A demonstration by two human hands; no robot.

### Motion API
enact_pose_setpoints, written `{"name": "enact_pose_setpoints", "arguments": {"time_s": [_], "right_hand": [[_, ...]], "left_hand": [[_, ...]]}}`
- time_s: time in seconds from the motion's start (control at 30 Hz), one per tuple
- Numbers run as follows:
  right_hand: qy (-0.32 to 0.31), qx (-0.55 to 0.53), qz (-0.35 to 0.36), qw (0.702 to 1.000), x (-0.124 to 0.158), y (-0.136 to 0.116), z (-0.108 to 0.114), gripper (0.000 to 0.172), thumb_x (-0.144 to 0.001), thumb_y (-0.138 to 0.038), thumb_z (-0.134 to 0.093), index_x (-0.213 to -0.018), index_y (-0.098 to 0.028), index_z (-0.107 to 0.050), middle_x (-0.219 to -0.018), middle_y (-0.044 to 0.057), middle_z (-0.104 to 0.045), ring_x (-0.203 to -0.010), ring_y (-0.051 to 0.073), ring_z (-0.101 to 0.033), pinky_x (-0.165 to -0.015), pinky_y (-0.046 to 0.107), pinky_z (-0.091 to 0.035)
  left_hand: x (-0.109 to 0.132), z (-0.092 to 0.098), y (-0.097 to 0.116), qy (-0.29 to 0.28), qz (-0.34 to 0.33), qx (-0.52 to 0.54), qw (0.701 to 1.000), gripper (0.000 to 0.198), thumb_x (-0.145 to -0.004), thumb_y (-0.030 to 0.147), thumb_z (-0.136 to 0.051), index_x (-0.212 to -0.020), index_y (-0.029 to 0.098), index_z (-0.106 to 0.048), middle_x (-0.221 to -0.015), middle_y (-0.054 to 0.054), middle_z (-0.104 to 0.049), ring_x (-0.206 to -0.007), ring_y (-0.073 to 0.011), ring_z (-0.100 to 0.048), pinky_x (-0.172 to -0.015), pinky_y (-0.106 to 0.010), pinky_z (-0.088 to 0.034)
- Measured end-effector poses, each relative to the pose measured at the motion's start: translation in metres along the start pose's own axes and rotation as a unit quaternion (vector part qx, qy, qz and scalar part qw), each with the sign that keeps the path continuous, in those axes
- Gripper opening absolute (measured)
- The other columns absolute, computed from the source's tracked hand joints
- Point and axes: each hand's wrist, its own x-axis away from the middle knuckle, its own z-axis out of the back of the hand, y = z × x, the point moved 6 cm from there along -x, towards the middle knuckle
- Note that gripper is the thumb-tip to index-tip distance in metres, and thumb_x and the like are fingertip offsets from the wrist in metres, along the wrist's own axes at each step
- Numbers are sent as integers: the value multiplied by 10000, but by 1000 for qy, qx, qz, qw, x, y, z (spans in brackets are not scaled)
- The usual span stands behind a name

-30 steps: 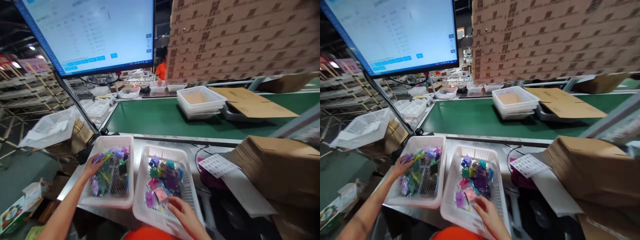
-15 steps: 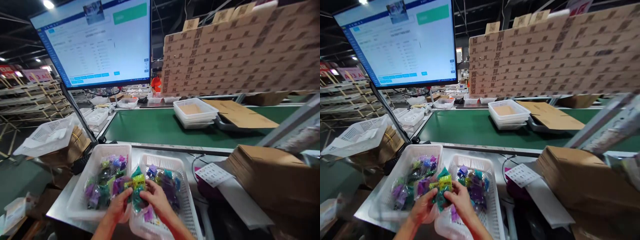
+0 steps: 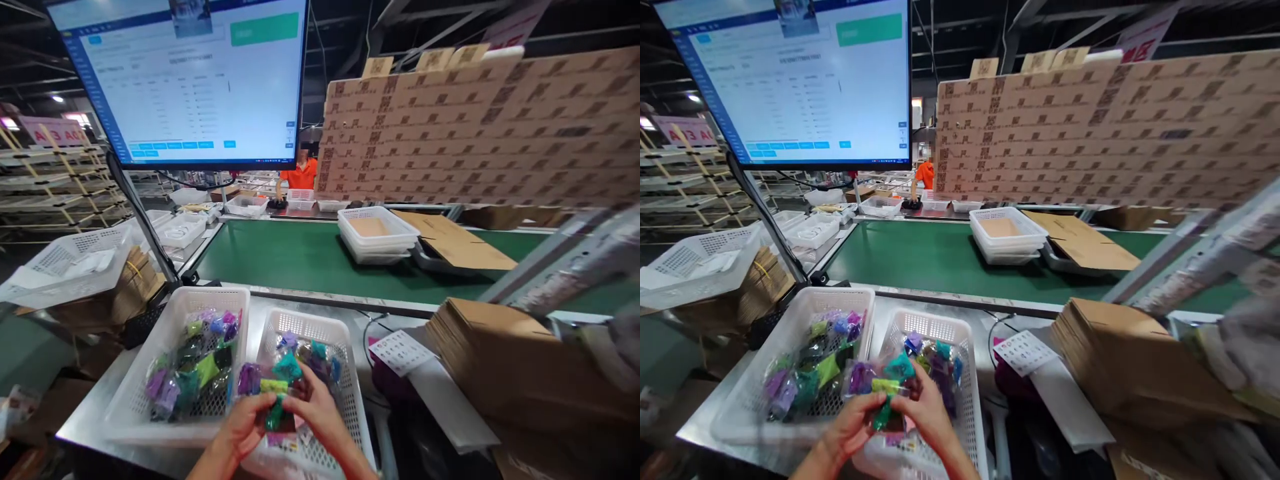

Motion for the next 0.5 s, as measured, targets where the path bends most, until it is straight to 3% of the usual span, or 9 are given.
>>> {"name": "enact_pose_setpoints", "arguments": {"time_s": [0.07,0.13,0.3,0.37,0.43,0.5], "right_hand": [[-24,13,20,999,4,-3,-14,646,-693,-478,-1023,-1253,-226,-823,-1161,115,-886,-1115,376,-828,-1067,506,-647],[2,34,26,999,4,-1,-10,549,-735,-535,-997,-1149,-208,-845,-1121,129,-895,-1105,393,-830,-1043,503,-651],[113,99,-6,989,-5,6,46,733,-654,-747,-910,-1117,-187,-814,-1056,184,-885,-1021,460,-834,-934,557,-674],[163,141,-15,976,-8,4,67,817,-587,-740,-940,-1175,-190,-800,-1176,214,-872,-1210,524,-799,-1090,623,-628],[191,177,-16,965,-6,3,73,896,-524,-707,-993,-1235,-197,-804,-1346,229,-834,-1424,549,-701,-1271,653,-511],[134,144,-24,980,-4,9,58,965,-495,-720,-1031,-1280,-202,-816,-1393,220,-825,-1441,530,-699,-1296,661,-493]], "left_hand": [[-8,-1,-7,12,-35,-19,999,417,-568,231,-1160,-840,110,-869,-904,-179,-901,-1041,-426,-888,-918,-467,-762],[-10,-1,-5,35,-72,-22,997,423,-601,293,-1164,-864,117,-883,-933,-177,-907,-1024,-414,-890,-899,-456,-762],[1,0,16,76,-107,21,991,379,-713,182,-1076,-1042,167,-890,-995,-136,-911,-1035,-367,-896,-836,-417,-763],[5,2,22,79,-130,8,988,483,-662,179,-1101,-1097,206,-891,-964,-107,-907,-1037,-369,-897,-863,-433,-762],[5,3,22,54,-150,-41,986,576,-615,265,-1148,-1132,234,-896,-969,-105,-909,-1045,-383,-895,-911,-459,-751],[1,4,15,33,-167,-120,978,549,-628,444,-1158,-1072,236,-912,-992,-128,-911,-1039,-396,-888,-944,-472,-733]]}}
